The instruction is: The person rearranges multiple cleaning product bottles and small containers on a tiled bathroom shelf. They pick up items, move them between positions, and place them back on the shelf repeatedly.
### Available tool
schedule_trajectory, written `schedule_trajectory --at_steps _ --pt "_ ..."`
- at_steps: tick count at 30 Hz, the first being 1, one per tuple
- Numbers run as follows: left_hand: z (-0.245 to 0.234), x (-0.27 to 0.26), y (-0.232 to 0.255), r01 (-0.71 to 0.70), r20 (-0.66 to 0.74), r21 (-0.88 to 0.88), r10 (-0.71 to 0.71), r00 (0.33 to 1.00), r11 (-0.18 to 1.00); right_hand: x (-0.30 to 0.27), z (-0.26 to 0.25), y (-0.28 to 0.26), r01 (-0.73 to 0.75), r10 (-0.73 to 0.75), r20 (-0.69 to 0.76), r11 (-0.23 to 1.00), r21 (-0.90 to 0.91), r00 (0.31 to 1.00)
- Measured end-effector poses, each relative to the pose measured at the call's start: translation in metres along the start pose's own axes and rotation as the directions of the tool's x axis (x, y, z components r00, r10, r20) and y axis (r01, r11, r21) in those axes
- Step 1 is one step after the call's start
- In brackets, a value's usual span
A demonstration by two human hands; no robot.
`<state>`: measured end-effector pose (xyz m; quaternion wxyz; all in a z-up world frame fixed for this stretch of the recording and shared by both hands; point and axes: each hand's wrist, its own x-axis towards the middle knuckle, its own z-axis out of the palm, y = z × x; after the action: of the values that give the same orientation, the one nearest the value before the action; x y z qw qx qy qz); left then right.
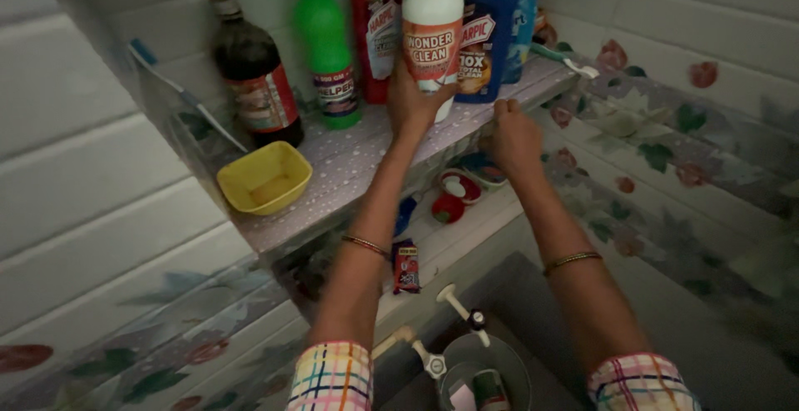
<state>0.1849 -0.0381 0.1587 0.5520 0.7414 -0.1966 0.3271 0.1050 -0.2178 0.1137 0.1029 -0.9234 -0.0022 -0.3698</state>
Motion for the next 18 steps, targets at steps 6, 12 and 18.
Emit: schedule_trajectory --at_steps 6,12,18 --pt "0.005 0.003 -0.019 -0.065 -0.007 -0.065 0.065 0.998 0.996 -0.001 0.003 -0.001 0.004 -0.004 -0.044 1.000 -0.001 0.999" --pt "0.003 0.002 -0.017 -0.121 -0.008 -0.124 0.121 0.993 0.985 -0.002 0.000 -0.001 -0.006 0.006 -0.040 1.000 0.009 0.999" --pt "-0.002 -0.010 0.002 -0.172 -0.122 0.124 0.187 0.975 0.977 -0.004 0.004 0.003 -0.002 0.002 -0.048 1.000 -0.001 0.999"
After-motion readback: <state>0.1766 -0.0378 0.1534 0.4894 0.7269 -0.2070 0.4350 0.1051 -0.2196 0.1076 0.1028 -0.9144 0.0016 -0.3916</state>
